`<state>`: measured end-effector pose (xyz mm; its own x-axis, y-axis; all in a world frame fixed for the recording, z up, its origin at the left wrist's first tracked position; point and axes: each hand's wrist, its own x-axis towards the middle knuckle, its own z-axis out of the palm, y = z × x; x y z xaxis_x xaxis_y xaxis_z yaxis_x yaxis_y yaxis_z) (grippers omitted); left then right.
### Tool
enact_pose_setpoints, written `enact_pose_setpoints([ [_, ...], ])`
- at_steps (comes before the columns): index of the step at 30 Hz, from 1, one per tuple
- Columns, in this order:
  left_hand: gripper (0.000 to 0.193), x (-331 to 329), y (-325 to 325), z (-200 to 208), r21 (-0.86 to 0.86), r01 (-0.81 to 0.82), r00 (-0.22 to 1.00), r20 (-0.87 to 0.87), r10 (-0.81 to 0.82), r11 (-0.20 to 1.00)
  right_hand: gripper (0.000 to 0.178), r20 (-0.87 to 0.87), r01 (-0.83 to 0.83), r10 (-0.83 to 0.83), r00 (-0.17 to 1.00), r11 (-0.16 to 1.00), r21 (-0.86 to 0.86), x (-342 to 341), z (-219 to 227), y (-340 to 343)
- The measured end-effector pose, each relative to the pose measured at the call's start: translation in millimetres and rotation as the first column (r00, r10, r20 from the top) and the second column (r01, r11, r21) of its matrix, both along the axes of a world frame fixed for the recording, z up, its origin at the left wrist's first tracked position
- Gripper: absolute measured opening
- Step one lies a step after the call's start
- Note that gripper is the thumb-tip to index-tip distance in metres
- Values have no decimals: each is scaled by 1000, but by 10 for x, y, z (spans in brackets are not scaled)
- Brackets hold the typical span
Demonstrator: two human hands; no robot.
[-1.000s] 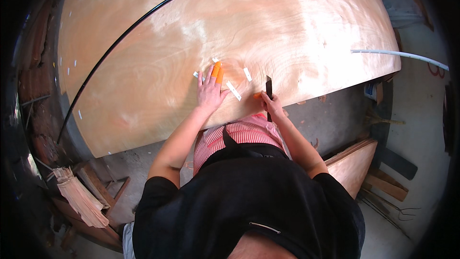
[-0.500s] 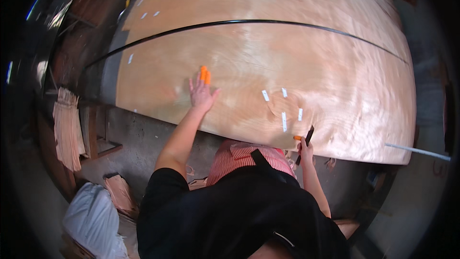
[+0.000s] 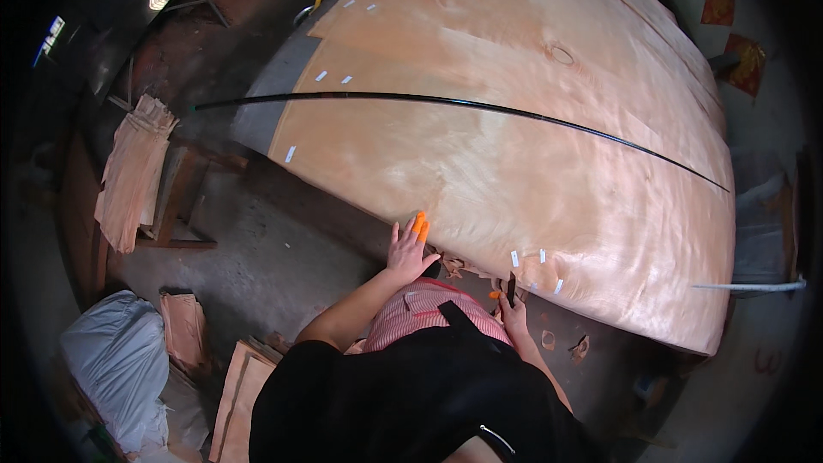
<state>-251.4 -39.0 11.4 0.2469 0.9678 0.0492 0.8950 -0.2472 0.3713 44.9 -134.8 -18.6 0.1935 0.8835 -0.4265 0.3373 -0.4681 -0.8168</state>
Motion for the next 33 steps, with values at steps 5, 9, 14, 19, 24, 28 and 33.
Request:
enact_pose_setpoints([
  [5, 62, -426, -470, 272, -12, -79, 980, 182, 80, 997, 25, -95, -66, 67, 993, 998, 6, -313, -165, -24],
  [9, 60, -888, -1148, 128, -209, -85, 959, 249, 137, 974, 24, -157, -58, 58, 986, 998, 5, -718, -309, -201],
  [14, 61, -1672, -1656, -25, -375, -100, 940, 268, 211, 922, 22, -200, -161, 161, 966, 987, 16, -1296, -331, -378],
  [19, 58, -2441, -1510, -164, -344, -171, 942, 216, 256, 923, 17, 130, -452, 438, 889, 886, 108, -1962, -196, 132],
  [24, 56, -3297, -1082, -275, -223, -186, 936, 255, 242, 957, 14, 97, -371, 374, 922, 785, 496, -3091, -635, 1267],
  [28, 52, -4229, -1028, -34, -292, -196, 902, 320, 289, 936, 21, -261, -46, 89, 961, 985, 167, -4167, -212, 2005],
  [33, 52, -5306, -1003, -69, -390, -262, 870, 301, 391, 883, 21, -274, 187, -155, 949, 978, 95, -4505, -103, 2408],
])
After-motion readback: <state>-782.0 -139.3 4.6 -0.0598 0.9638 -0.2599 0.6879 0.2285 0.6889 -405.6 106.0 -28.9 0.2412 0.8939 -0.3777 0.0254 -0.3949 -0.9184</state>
